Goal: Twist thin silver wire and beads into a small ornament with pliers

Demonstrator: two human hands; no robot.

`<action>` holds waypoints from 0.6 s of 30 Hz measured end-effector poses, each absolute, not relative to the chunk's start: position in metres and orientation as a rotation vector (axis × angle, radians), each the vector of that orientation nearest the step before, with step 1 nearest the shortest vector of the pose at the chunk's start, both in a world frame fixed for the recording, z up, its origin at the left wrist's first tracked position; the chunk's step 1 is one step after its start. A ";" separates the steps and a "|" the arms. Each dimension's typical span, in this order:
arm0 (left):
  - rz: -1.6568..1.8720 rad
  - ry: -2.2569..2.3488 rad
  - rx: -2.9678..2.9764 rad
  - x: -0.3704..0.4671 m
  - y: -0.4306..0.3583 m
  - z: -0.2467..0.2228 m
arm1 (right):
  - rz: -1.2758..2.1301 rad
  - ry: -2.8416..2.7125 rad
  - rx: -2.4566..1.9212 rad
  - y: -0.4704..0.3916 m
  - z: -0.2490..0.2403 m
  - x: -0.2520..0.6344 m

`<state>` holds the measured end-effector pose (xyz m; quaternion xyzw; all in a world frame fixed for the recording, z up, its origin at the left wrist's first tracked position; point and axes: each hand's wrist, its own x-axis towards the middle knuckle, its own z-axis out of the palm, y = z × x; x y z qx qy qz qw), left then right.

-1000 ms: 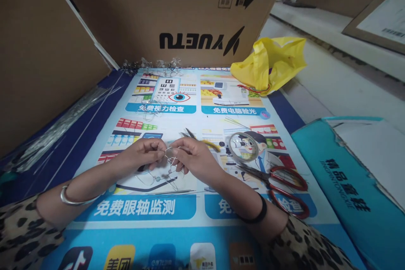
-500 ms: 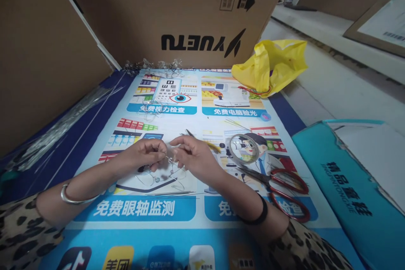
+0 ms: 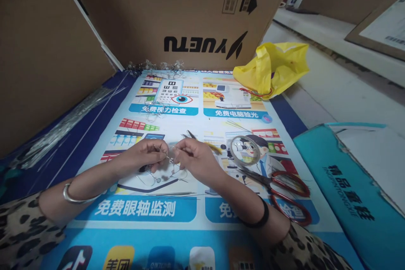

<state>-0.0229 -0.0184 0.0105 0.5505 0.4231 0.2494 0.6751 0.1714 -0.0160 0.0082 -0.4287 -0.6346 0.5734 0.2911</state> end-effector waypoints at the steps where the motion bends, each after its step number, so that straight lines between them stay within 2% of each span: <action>1: 0.555 0.952 1.248 -0.023 -0.018 0.011 | 1.526 -1.698 -1.144 -0.016 0.008 0.171; 15: 0.494 0.981 1.250 -0.022 -0.017 0.010 | 1.450 -1.786 -1.150 -0.015 0.010 0.172; 18: 0.524 0.989 1.219 -0.022 -0.018 0.012 | 1.231 -1.896 -1.225 -0.013 0.016 0.178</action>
